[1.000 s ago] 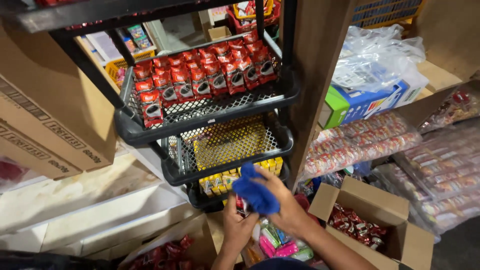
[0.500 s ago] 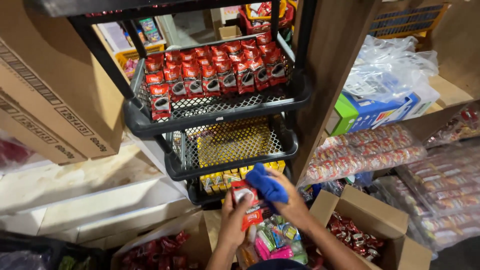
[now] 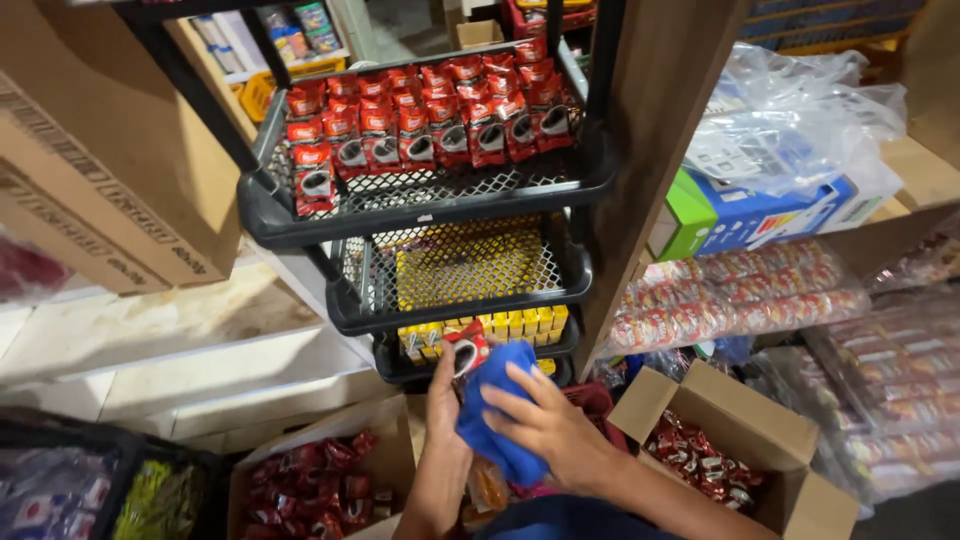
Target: The person wipes small red packets with a blue cloth by hand and places them into a cardboard box.
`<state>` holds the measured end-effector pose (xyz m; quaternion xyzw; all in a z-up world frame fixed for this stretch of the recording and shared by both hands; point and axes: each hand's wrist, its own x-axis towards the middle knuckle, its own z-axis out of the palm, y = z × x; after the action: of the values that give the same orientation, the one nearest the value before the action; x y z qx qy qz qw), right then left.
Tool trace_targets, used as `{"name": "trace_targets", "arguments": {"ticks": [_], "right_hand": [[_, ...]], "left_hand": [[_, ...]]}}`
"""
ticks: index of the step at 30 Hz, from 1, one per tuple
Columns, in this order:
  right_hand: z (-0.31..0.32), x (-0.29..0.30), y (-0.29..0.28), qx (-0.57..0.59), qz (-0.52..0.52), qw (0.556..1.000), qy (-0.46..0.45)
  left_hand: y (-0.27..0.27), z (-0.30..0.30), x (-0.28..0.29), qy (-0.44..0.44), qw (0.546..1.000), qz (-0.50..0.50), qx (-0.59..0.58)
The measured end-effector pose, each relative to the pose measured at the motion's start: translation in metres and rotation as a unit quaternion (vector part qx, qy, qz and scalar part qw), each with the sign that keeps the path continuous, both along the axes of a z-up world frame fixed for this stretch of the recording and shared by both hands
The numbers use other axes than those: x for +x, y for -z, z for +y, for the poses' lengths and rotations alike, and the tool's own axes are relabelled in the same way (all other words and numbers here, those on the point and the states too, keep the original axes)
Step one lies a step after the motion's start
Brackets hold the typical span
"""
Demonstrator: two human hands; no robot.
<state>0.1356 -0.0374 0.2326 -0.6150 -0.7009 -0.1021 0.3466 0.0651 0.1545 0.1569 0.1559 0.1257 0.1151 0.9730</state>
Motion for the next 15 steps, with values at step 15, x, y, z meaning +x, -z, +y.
{"name": "trace_targets", "arguments": {"ticks": [15], "right_hand": [[-0.063,0.060,0.032,0.062,0.431,0.895,0.097]], "left_hand": [[-0.015,-0.065,0.033,-0.142,0.985,0.058,0.081]]}}
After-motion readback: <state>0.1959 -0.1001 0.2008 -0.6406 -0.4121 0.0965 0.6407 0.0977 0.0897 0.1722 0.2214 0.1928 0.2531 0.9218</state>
